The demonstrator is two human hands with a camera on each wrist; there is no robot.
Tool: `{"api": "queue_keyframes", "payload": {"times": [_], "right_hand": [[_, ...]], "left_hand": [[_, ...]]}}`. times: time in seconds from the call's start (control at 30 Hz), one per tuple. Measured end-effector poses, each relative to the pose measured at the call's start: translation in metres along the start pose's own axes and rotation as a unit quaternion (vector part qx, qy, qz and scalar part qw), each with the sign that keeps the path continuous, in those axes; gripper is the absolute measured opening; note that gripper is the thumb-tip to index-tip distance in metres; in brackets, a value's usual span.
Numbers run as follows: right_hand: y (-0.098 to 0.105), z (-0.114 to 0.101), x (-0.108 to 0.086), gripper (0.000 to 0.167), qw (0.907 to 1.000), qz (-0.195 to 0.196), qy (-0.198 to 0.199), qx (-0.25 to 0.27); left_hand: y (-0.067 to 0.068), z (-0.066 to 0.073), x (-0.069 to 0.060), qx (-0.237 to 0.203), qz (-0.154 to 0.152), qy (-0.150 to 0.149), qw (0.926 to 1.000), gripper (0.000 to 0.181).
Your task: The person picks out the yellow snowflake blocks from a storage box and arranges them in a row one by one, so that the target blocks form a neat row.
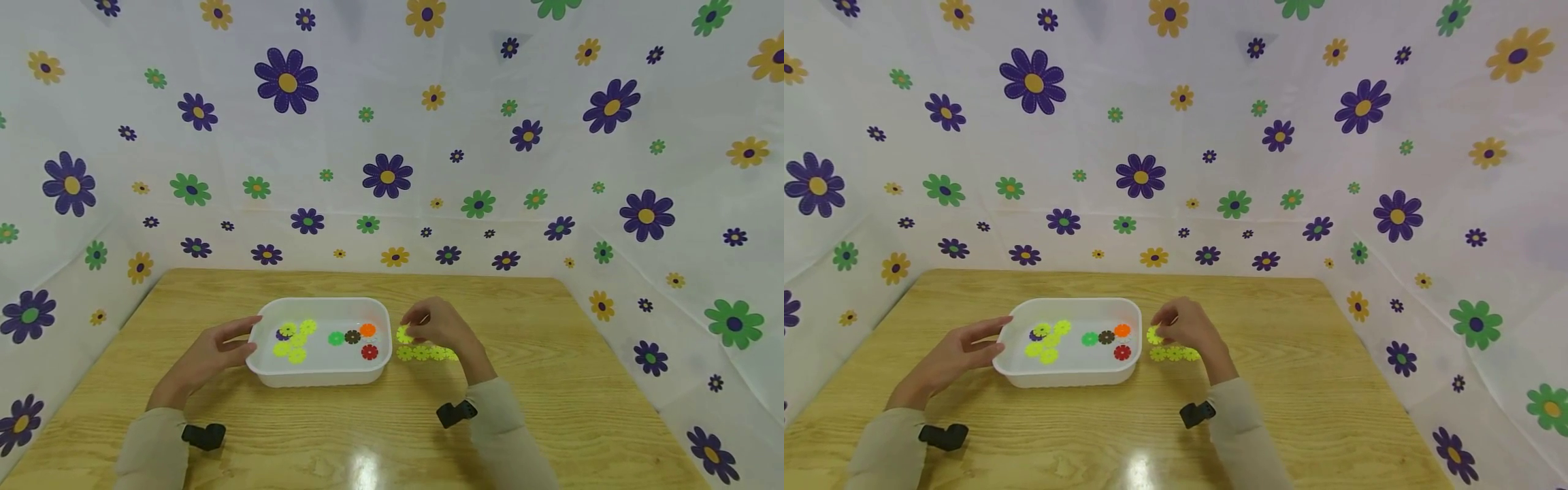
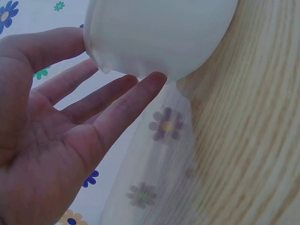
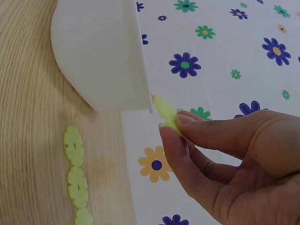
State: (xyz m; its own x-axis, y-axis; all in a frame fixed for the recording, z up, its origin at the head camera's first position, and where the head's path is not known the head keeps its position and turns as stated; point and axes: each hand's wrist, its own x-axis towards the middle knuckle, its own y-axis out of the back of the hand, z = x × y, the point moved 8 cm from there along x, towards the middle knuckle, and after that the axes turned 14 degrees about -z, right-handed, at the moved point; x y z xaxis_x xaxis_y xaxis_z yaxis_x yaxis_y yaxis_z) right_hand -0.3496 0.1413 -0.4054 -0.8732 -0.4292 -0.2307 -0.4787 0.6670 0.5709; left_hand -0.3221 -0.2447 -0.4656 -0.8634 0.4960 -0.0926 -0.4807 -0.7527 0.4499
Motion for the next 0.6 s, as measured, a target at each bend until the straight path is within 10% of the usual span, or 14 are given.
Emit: {"api": "queue_keyframes", "payload": {"times": [0.6], "right_hand": [[0.028,0.038,-0.021,0.013,0.9999,0.011,-0.012,0.001]], "left_hand": [[-0.001,0.003,-0.001,-0.006,0.002,-0.002,1.0000,0.062]]}}
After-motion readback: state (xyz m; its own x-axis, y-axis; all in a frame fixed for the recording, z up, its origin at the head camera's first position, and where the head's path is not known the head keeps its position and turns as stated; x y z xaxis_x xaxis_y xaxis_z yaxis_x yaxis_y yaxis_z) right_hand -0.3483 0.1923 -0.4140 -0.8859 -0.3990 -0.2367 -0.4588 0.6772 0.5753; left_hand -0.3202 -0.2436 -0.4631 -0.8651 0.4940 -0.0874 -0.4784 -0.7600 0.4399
